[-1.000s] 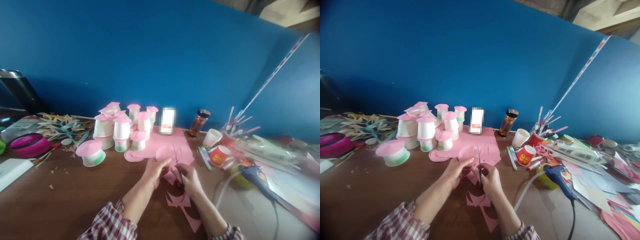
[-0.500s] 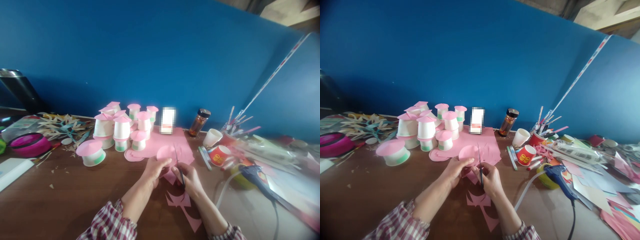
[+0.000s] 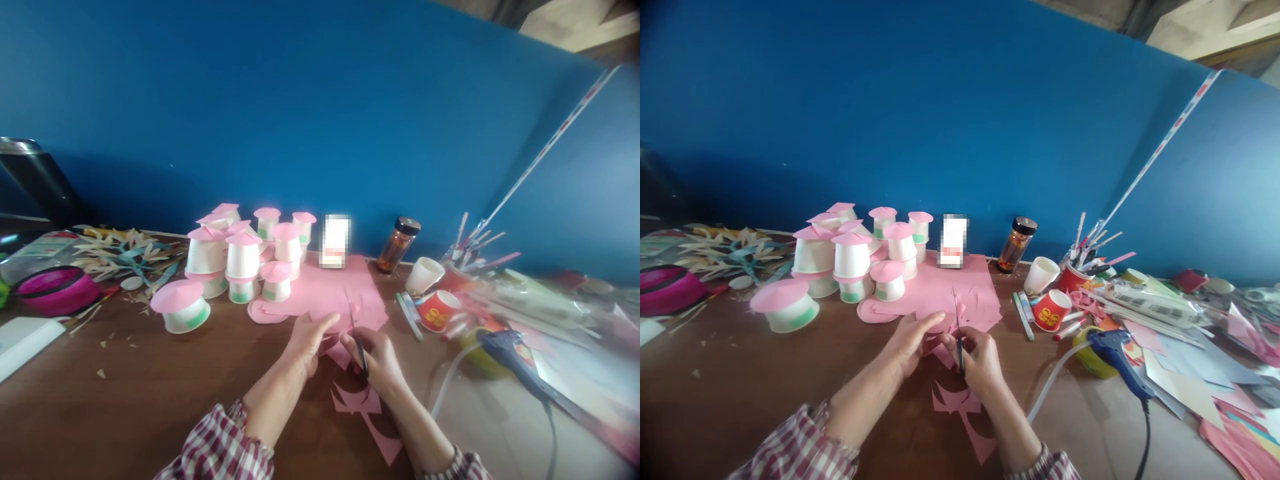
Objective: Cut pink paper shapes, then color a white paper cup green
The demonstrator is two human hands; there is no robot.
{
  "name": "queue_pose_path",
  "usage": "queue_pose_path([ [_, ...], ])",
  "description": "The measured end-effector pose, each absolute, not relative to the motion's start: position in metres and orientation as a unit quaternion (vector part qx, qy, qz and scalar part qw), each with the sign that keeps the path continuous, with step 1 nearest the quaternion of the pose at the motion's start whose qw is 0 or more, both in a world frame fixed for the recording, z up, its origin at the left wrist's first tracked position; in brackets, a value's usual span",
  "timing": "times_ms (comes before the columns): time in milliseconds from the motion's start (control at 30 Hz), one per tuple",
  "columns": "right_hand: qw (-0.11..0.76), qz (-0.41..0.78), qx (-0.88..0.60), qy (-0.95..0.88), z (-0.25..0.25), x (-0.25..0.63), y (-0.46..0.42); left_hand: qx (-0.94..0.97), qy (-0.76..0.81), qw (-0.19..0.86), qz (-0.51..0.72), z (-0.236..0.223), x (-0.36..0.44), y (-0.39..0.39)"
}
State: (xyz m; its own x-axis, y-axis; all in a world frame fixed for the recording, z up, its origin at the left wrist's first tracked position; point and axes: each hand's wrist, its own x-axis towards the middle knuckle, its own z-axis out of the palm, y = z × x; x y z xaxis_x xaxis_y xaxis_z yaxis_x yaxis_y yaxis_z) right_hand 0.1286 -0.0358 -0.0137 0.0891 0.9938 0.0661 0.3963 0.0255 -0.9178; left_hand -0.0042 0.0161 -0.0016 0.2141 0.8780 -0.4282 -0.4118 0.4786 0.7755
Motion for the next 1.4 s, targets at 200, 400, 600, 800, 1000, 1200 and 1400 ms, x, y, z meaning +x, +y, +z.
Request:
queue_pose_path([
  [200,0.425,0.372,-0.594,-0.573,-0.015,0.128,-0.037,0.274,0.447,0.725,0.446,-0.004,-0.002,0.017],
  [400,0.441,0.379,-0.581,-0.570,-0.014,0.128,-0.037,0.294,0.436,0.732,0.432,-0.008,-0.003,0.016],
  [600,0.436,0.376,-0.588,-0.568,-0.014,0.128,-0.038,0.297,0.436,0.730,0.435,-0.009,-0.004,0.017],
  [800,0.429,0.356,-0.593,-0.581,-0.013,0.130,-0.037,0.297,0.446,0.726,0.431,-0.004,-0.004,0.016],
  [1000,0.424,0.351,-0.598,-0.582,-0.014,0.130,-0.038,0.295,0.441,0.724,0.442,0.001,-0.005,0.013],
  [1200,0.423,0.342,-0.601,-0.586,-0.013,0.129,-0.037,0.281,0.444,0.717,0.458,0.003,-0.003,0.013],
  [1400,0.419,0.364,-0.601,-0.575,-0.011,0.129,-0.037,0.291,0.460,0.702,0.459,0.003,-0.003,0.014],
])
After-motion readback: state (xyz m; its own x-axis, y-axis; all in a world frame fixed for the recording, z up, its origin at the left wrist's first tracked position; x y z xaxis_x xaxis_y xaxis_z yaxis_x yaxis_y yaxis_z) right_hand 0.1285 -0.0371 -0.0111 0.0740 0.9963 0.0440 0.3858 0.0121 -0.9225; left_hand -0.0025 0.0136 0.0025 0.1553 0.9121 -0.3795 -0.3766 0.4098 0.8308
